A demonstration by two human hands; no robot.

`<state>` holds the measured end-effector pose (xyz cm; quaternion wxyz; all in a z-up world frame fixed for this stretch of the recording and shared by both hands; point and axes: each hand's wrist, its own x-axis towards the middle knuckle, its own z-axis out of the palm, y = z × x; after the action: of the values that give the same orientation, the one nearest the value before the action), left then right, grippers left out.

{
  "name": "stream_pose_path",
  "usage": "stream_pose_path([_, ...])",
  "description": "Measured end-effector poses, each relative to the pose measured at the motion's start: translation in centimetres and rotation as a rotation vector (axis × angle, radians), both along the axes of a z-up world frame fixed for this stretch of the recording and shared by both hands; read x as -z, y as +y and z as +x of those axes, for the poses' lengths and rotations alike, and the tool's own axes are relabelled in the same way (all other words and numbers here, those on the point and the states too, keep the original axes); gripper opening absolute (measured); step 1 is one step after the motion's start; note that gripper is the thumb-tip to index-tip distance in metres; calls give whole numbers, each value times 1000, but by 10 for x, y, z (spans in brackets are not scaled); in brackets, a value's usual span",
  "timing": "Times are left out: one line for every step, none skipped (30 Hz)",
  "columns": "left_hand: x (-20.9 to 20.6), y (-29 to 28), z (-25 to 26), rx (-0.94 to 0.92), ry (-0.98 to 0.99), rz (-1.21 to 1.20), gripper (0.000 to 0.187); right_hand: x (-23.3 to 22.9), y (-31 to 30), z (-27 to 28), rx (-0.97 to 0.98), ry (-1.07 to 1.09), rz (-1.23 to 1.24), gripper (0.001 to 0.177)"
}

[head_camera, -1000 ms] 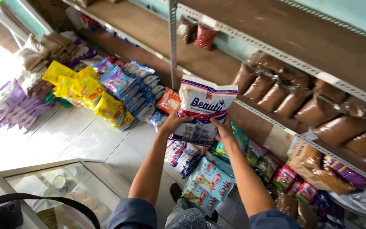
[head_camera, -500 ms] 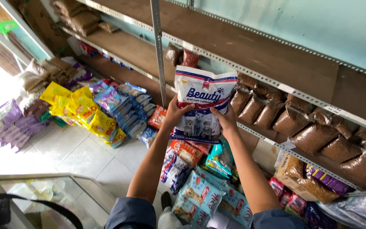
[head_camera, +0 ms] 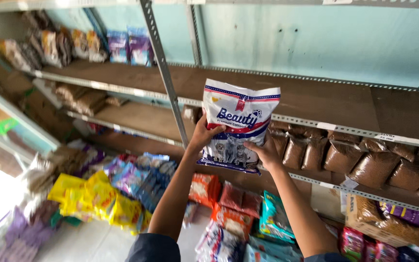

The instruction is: The person picks up bags of pet food from the floor and places them onto a metal storage shelf.

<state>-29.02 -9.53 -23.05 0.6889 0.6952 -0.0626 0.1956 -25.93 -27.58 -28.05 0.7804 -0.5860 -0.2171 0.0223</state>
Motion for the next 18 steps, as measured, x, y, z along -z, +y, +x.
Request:
stream_pose_path([-9, 10, 9, 15, -8, 10, 49, -8, 6, 7, 15, -8, 10, 78])
stream_pose_path([-17, 18, 18, 52, -51, 33, 50, -15, 10, 13, 29, -36, 21, 76])
stream_pose_path([-25, 25, 26, 88, -95, 55, 52, -23, 14, 20, 42, -65, 33, 74])
stream_pose_path([-37, 30, 31, 100, -105, 61, 52, -35, 17, 26, 53, -76, 38, 74])
stream_pose_path([-49, 34, 36, 133, -170, 11, 47, -46, 19, 33, 96, -123, 29, 74])
stream_pose_path([-62, 38, 42, 164, -238, -39, 43, -60, 21, 40, 137, -173, 20, 73])
stream_pose_path([-80, 45, 61, 175, -251, -34, 43, -75, 24, 47, 147, -187, 26, 73])
stream_pose_path([-97, 52, 79, 70, -184, -138, 24, -90, 26, 54, 221, -186, 13, 72])
stream_pose_path([-114, 59, 97, -35, -116, -243, 28, -105, 28, 61, 296, -184, 1, 71])
stream_pose_path([-135, 63, 108, -22, -128, -241, 28, -128, 27, 73, 307, -197, 5, 71])
stream_pose_path([-157, 67, 118, -163, -274, 85, 24, -150, 25, 84, 336, -290, 46, 72])
stream_pose_path([-178, 71, 129, -305, -418, 409, 21, -173, 23, 96, 363, -383, 85, 74])
stream_pose_path([-191, 72, 144, -298, -433, 407, 21, -191, 17, 114, 373, -396, 88, 74])
stream_pose_path([-204, 74, 157, -427, -490, 621, 15, -210, 12, 132, 397, -443, 78, 71])
stream_pose_path([-218, 76, 171, -559, -543, 833, 13, -231, 7, 149, 422, -490, 68, 68])
stream_pose_path([-226, 75, 177, -559, -552, 826, 13, -254, 2, 152, 426, -500, 66, 68])
stream_pose_path([-235, 75, 183, -535, -603, 937, 19, -277, -4, 155, 337, -532, 93, 64])
stream_pose_path([-243, 73, 190, -511, -656, 1047, 27, -300, -10, 158, 246, -566, 117, 61])
